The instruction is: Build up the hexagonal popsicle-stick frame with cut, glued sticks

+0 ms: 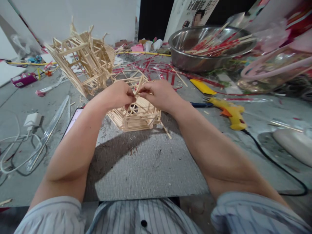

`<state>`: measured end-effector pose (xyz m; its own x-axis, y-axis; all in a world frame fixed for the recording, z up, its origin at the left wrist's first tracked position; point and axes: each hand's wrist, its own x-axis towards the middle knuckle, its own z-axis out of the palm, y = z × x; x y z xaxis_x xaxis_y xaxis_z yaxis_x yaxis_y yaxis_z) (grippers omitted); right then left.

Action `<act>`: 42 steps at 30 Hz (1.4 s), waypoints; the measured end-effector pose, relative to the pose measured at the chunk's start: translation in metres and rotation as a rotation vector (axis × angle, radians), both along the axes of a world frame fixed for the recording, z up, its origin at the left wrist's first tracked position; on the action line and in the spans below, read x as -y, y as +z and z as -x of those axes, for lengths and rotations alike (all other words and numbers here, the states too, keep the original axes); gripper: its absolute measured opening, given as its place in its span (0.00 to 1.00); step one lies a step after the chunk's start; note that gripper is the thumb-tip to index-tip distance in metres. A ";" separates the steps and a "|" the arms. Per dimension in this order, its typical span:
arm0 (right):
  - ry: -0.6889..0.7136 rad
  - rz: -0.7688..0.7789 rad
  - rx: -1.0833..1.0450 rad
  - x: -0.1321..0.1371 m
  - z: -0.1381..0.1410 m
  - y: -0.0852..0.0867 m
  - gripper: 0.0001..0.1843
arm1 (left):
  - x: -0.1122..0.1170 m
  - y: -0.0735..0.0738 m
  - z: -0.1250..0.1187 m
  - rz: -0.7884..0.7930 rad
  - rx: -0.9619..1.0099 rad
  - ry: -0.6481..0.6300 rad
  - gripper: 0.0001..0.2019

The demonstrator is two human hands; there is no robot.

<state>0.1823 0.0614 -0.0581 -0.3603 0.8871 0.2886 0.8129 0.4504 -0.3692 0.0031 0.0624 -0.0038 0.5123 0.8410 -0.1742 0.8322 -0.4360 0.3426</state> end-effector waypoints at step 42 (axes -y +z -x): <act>-0.032 -0.105 0.029 0.000 -0.001 -0.010 0.13 | 0.004 -0.001 0.002 -0.029 -0.020 0.040 0.11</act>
